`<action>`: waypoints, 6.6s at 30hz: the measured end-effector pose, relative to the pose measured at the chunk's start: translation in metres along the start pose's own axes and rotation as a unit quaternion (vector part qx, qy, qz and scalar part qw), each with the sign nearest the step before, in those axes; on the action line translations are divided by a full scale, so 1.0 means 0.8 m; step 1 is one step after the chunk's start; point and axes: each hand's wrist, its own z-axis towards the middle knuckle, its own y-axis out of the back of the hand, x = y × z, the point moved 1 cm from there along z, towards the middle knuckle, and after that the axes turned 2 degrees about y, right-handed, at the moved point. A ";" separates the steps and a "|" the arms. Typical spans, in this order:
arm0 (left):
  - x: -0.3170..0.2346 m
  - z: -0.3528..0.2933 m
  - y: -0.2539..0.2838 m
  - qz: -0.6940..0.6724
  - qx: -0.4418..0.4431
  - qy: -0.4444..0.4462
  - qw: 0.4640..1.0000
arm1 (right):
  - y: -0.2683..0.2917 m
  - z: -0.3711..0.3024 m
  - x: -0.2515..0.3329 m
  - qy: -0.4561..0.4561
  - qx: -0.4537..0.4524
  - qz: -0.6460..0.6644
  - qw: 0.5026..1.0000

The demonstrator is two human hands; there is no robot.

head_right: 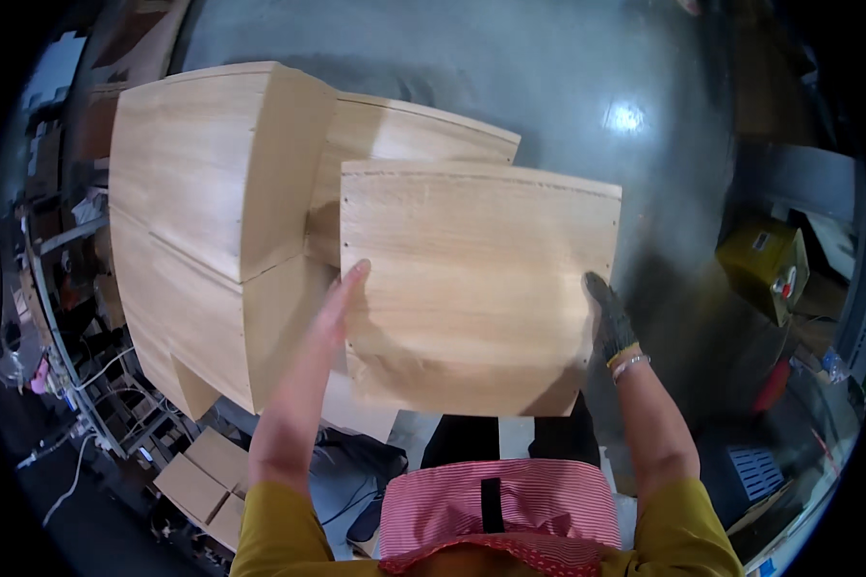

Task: The person wipes the surface of a wooden panel with a cloth, then stacks it with other similar panels. They repeat this process, picking up panels from the floor and wiping them before adding them to the stack on the workbench.

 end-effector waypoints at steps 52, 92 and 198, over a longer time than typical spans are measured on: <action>0.100 0.190 0.100 -0.373 0.033 -0.143 0.916 | -0.182 0.185 -0.083 0.045 -0.023 -0.036 0.998; 0.145 -0.029 0.068 -0.360 -0.090 0.149 0.917 | -0.028 0.175 0.215 0.094 0.158 -0.273 0.944; 0.239 0.081 -0.149 -0.427 -0.240 -0.050 0.870 | -0.227 0.182 -0.027 -0.158 -0.013 -0.592 0.790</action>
